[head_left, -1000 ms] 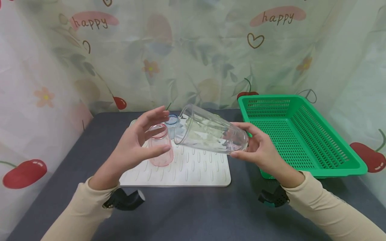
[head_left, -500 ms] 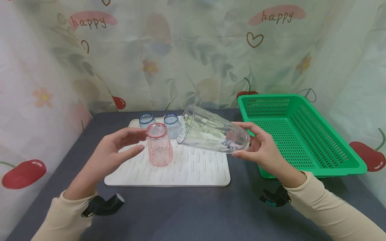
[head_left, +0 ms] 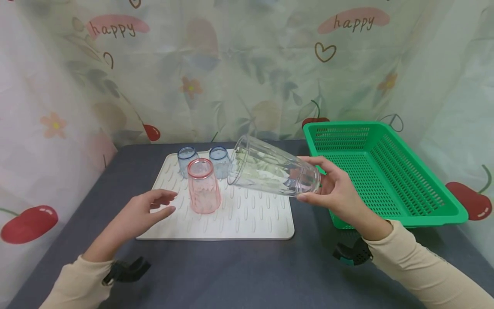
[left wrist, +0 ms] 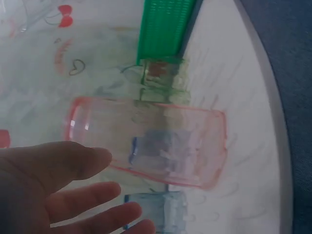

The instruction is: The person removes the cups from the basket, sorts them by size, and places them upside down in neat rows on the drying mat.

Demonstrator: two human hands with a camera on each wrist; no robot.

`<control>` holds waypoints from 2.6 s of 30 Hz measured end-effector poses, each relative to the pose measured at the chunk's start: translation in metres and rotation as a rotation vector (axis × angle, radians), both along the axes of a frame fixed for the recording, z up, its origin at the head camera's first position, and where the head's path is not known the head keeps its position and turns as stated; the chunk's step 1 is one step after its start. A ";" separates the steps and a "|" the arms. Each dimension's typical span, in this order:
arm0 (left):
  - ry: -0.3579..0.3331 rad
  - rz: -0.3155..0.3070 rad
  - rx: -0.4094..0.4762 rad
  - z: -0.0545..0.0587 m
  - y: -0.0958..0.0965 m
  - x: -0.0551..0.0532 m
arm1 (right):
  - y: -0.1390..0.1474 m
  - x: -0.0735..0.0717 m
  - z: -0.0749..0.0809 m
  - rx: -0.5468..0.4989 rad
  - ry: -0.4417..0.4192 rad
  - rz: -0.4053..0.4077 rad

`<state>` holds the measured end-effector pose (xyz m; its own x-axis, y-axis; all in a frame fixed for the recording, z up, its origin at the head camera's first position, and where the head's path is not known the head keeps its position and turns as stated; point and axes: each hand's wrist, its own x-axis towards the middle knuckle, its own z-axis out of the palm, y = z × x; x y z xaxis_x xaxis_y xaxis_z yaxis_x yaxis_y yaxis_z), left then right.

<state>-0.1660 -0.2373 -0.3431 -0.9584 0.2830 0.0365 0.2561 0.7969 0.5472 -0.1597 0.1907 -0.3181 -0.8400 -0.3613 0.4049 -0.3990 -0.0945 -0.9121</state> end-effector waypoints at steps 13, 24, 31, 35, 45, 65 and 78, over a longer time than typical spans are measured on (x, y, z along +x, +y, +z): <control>0.071 0.000 -0.230 -0.049 -0.013 0.000 | 0.002 -0.001 0.000 -0.001 0.025 0.004; 0.115 -0.013 -0.259 -0.064 -0.017 0.002 | 0.007 0.000 0.007 0.118 0.036 -0.086; 0.081 -0.013 -0.282 -0.065 -0.018 0.000 | 0.007 -0.002 0.016 0.125 0.025 -0.100; 0.071 -0.010 -0.284 -0.064 -0.018 0.000 | 0.005 -0.002 0.023 0.154 0.022 -0.138; 0.064 -0.021 -0.287 -0.064 -0.018 -0.001 | -0.004 -0.009 0.032 0.277 -0.006 -0.175; 0.048 -0.013 -0.290 -0.066 -0.019 -0.001 | -0.038 -0.042 0.030 0.403 -0.019 -0.209; 0.024 -0.007 -0.293 -0.066 -0.019 -0.001 | -0.069 -0.057 0.015 0.512 -0.048 -0.261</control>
<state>-0.1673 -0.2565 -0.4096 -0.9563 0.2914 -0.0250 0.2723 0.9183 0.2873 -0.2171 0.1219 -0.3036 -0.9409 -0.2791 0.1919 -0.3065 0.4601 -0.8333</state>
